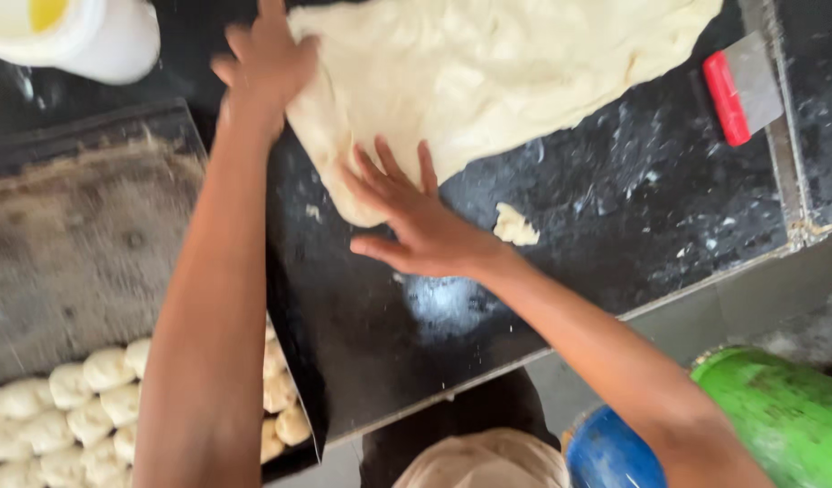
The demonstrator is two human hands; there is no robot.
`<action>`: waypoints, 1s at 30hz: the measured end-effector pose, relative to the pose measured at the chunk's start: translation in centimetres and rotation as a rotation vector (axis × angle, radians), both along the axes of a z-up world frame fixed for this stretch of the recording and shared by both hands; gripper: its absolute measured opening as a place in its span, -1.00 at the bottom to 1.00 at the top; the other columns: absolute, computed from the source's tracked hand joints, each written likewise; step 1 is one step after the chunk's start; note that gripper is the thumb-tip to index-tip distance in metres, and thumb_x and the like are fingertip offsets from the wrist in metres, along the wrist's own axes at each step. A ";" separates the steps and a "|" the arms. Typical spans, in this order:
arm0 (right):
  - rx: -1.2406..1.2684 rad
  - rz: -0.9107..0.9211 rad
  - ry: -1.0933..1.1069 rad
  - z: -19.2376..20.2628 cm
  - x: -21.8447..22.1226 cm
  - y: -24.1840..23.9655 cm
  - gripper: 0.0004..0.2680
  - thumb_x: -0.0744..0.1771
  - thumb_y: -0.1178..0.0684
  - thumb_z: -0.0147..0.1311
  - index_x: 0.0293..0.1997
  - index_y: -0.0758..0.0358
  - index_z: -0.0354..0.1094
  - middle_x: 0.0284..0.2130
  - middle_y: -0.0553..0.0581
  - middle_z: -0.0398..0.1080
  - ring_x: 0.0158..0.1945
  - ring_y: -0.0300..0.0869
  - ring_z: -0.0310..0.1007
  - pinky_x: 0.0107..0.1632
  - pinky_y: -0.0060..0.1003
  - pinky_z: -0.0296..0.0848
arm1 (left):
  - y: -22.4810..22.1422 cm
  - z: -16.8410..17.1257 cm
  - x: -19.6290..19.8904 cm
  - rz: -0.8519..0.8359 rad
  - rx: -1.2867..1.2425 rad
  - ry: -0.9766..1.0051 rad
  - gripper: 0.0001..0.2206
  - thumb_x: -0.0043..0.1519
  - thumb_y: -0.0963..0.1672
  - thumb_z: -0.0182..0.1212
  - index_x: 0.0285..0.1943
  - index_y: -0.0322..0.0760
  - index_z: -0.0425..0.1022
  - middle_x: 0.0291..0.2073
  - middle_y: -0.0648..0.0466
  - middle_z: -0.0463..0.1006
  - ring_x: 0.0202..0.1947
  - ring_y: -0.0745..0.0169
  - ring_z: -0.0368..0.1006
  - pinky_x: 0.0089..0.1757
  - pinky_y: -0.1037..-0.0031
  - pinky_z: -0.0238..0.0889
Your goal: The person prepares dough by using a scraper to cut small portions from a large mass and then rolling the portions into balls by hand, placing them into rows on a metal tray.
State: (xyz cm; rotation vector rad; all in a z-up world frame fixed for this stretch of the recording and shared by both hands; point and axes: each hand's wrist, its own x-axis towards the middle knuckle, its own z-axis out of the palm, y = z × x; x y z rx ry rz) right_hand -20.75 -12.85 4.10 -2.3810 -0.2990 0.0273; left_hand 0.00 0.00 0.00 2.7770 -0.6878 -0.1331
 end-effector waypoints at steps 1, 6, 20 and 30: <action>0.152 -0.061 0.155 0.6 0.4 -2.5 -0.51 0.43 -0.16 -0.05 0.57 0.08 -0.06 0.55 0.24 -0.06 0.59 0.14 -0.16 0.49 0.20 -0.26 | -0.3 -0.1 -1.2 0.016 -0.017 -0.076 -0.33 0.24 -0.01 0.25 0.50 -0.43 0.20 0.39 -0.58 0.08 0.36 -0.65 -0.21 0.20 -0.29 -0.30; -0.156 -0.287 -0.051 -1.9 8.1 -9.0 -0.52 0.51 -0.19 -0.10 0.63 0.07 -0.16 0.60 0.08 -0.13 0.68 0.00 -0.26 0.63 0.27 -0.33 | -3.4 -2.1 -7.4 -0.155 -0.291 -0.020 -0.46 0.45 -0.14 -0.07 0.65 -0.27 0.04 0.61 -0.01 0.04 0.65 -0.06 -0.21 0.47 -0.01 -0.36; -0.397 -0.134 0.263 -3.7 14.2 -18.1 -0.50 0.43 -0.41 -0.32 0.56 -0.17 -0.22 0.49 0.13 -0.07 0.55 0.18 -0.37 0.33 0.51 -0.57 | -7.2 0.8 -2.1 -0.077 0.156 0.428 -0.43 0.43 0.12 -0.29 0.60 -0.06 0.00 0.57 -0.02 -0.16 0.52 -0.26 -0.45 0.20 -0.49 -0.73; -0.445 0.185 0.129 -13.5 17.9 -29.6 -0.64 0.50 -0.16 -0.28 0.43 0.19 0.16 -0.04 0.34 0.49 -0.29 0.15 0.52 -0.20 0.12 0.44 | -17.6 -1.3 -4.2 -0.232 0.066 0.154 -0.35 0.50 0.16 -0.19 0.67 -0.23 0.00 0.59 -0.22 -0.13 0.53 -0.42 -0.39 0.30 -0.38 -0.58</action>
